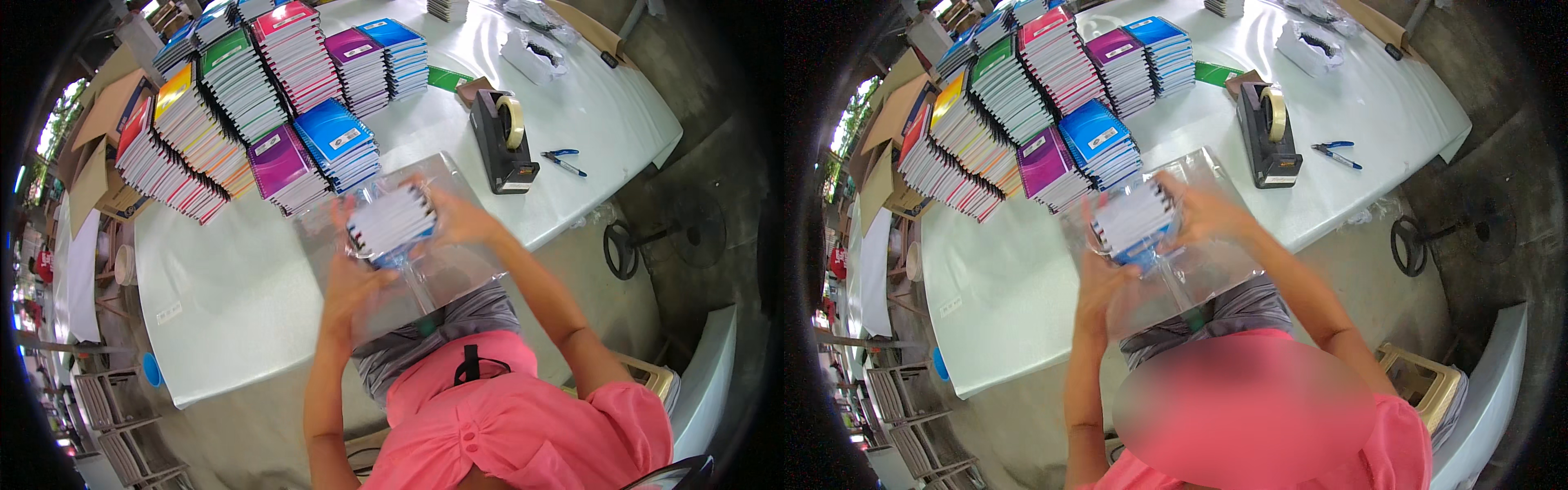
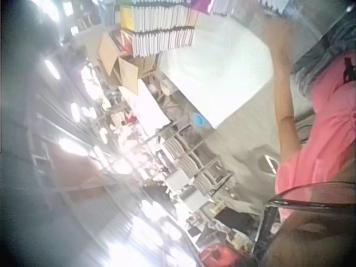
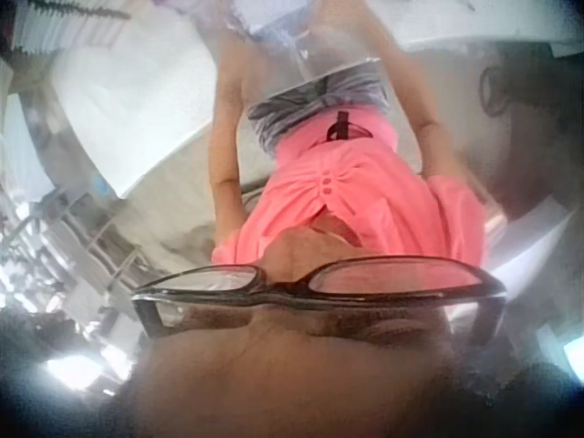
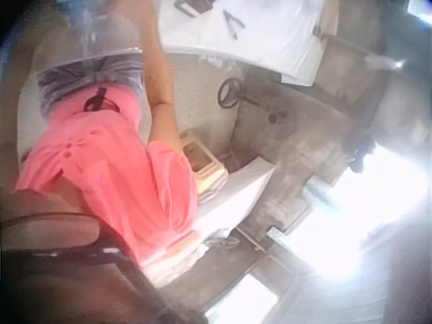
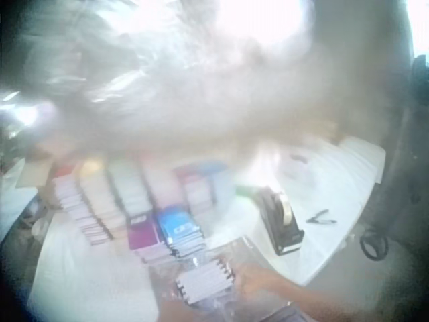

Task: The person selects several colorful notebooks from a large stack, aligns them together, places the stack into a clear plastic sleeve, and secures the opening with tape.

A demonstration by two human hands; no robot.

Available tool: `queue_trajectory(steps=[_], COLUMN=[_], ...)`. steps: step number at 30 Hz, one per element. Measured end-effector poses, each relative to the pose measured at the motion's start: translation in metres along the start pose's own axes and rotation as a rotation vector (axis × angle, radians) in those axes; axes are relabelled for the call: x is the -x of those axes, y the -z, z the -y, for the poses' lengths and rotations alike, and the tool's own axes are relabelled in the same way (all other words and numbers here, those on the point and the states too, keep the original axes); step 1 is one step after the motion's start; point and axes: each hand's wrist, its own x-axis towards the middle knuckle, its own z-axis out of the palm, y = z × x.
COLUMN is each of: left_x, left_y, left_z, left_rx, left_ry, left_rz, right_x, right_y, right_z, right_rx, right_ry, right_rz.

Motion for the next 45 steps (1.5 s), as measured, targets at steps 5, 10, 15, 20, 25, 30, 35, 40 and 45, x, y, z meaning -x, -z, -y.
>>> queue_trajectory(steps=[5, 10, 15, 20, 25, 30, 35, 40, 45], left_x=[-0.013, -0.035, -0.068, -0.08, -0.047, 0.018, 0.011, 0.0, -0.006], left_y=[-0.022, 0.033, 0.039, 0.031, 0.05, 0.056, 0.013, 0.012, 0.01], left_z=[-0.021, -0.105, -0.146, -0.158, -0.129, -0.015, -0.005, -0.022, -0.033], left_rx=[0.307, -0.59, -1.46, -1.528, -0.75, -0.28, -0.229, -0.574, -0.699], left_ry=[0.199, -0.329, -0.258, -0.223, -0.2, -0.179, -0.178, -0.223, -0.21], left_rz=[-0.093, 0.181, 0.749, 0.838, 0.247, -0.229, -0.217, -0.088, -0.065], right_x=[0.002, -0.005, -0.038, -0.039, -0.017, 0.018, 0.015, 0.014, 0.009], right_y=[0.011, 0.077, 0.071, 0.076, 0.087, 0.037, 0.003, -0.003, -0.006], right_z=[-0.013, 0.058, 0.068, 0.073, 0.037, -0.012, -0.013, -0.012, 0.001], right_rx=[-0.049, 0.369, 0.518, 0.495, 0.059, -0.248, -0.208, -0.138, -0.13], right_ry=[0.059, 0.438, 0.54, 0.595, 0.382, 0.222, 0.188, 0.223, 0.234], right_rz=[0.125, 0.192, 0.295, 0.313, 0.103, -0.173, -0.07, -0.101, -0.14])
